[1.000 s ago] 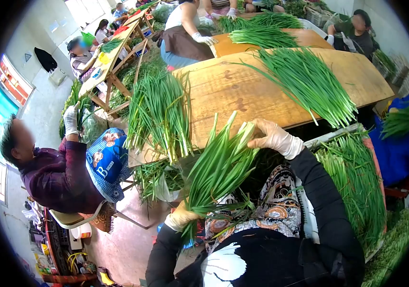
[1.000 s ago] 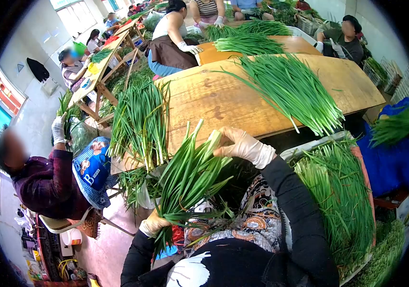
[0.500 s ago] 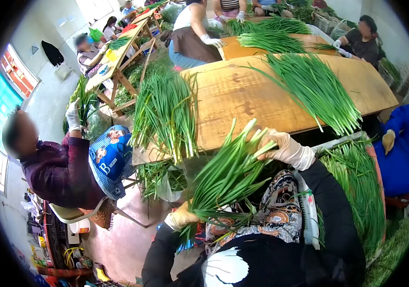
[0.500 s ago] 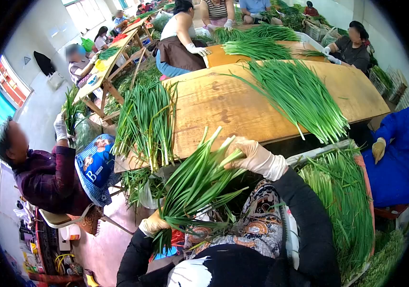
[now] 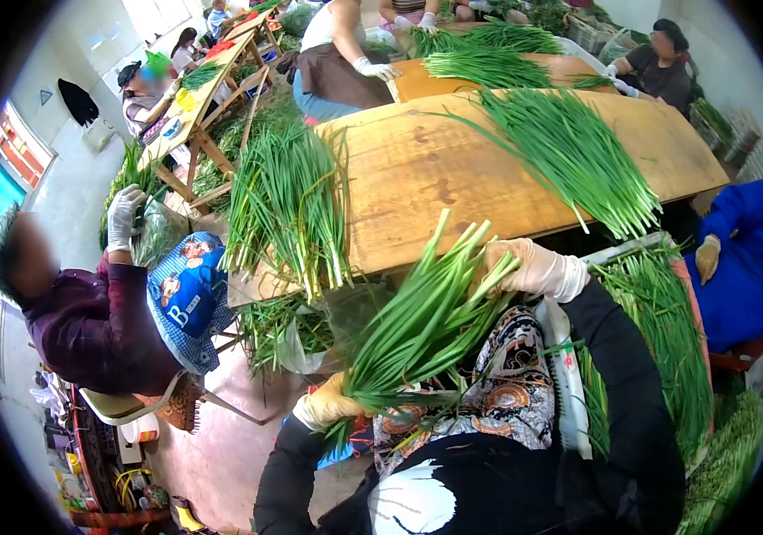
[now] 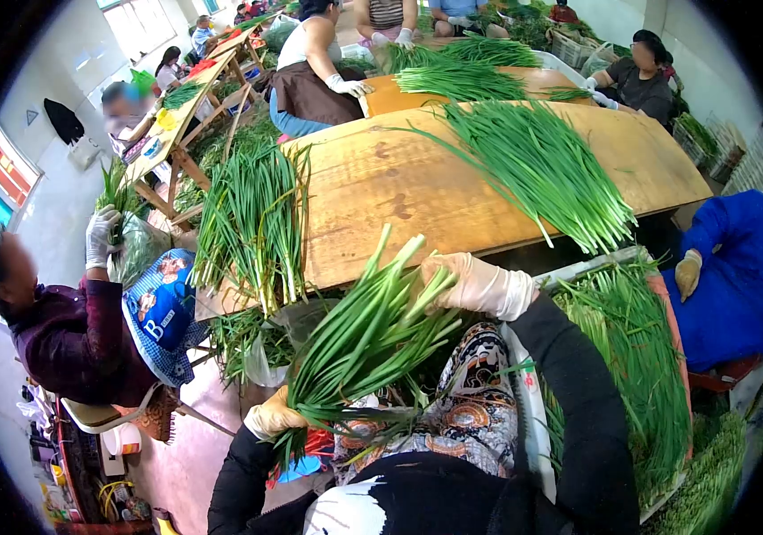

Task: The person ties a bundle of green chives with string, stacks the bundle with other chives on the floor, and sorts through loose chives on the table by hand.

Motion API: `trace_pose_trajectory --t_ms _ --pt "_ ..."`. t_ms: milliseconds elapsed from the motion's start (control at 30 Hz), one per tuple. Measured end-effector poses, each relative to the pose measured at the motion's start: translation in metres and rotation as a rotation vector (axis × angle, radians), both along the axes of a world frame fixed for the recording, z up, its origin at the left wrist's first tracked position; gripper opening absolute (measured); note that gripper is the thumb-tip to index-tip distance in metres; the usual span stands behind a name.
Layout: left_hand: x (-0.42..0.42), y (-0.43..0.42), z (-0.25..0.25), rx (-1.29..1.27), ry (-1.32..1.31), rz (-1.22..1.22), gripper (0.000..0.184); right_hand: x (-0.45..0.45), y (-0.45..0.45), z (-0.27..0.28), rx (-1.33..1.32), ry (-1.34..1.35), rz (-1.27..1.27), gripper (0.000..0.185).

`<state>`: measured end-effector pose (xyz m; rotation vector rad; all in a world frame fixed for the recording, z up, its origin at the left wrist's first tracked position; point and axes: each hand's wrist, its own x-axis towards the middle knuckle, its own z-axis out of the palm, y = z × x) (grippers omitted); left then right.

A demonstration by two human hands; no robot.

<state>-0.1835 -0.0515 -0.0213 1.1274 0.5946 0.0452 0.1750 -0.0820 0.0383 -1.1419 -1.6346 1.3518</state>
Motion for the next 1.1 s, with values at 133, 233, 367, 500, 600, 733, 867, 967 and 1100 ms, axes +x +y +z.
trace_pose_trajectory --t_ms 133,233,367,500,600,733,867,967,1100 --pt "0.0 0.001 -0.005 -0.024 -0.094 0.077 0.061 -0.018 -0.004 0.015 0.183 -0.139 -0.272 0.013" --pt "0.004 -0.002 -0.015 -0.028 -0.091 0.12 0.051 -0.006 0.005 0.006 0.364 -0.303 -0.396 0.011" --pt "-0.001 -0.001 -0.005 0.094 -0.072 0.137 0.048 0.037 0.007 0.007 0.211 0.424 -0.784 0.012" --pt "-0.025 -0.005 0.008 0.073 -0.017 0.19 0.056 0.135 -0.031 0.024 0.4 0.616 -0.986 0.006" --pt "-0.057 -0.008 0.01 -0.008 0.066 0.316 0.045 0.132 -0.081 0.061 0.446 0.477 -1.102 0.012" --pt "-0.084 -0.005 0.028 0.011 0.037 0.475 0.046 0.107 -0.104 0.048 0.24 0.267 -0.946 0.012" --pt "-0.085 0.006 0.075 0.035 0.018 0.482 0.052 0.041 -0.074 -0.058 -0.14 -0.286 -0.222 0.017" --pt "-0.08 0.02 0.115 0.311 0.235 0.314 0.058 -0.048 -0.069 -0.098 -0.058 -0.633 -0.001 0.022" --pt "-0.038 0.016 0.179 1.105 0.157 -0.164 0.052 -0.054 -0.042 -0.198 0.146 -0.9 -0.038 0.014"
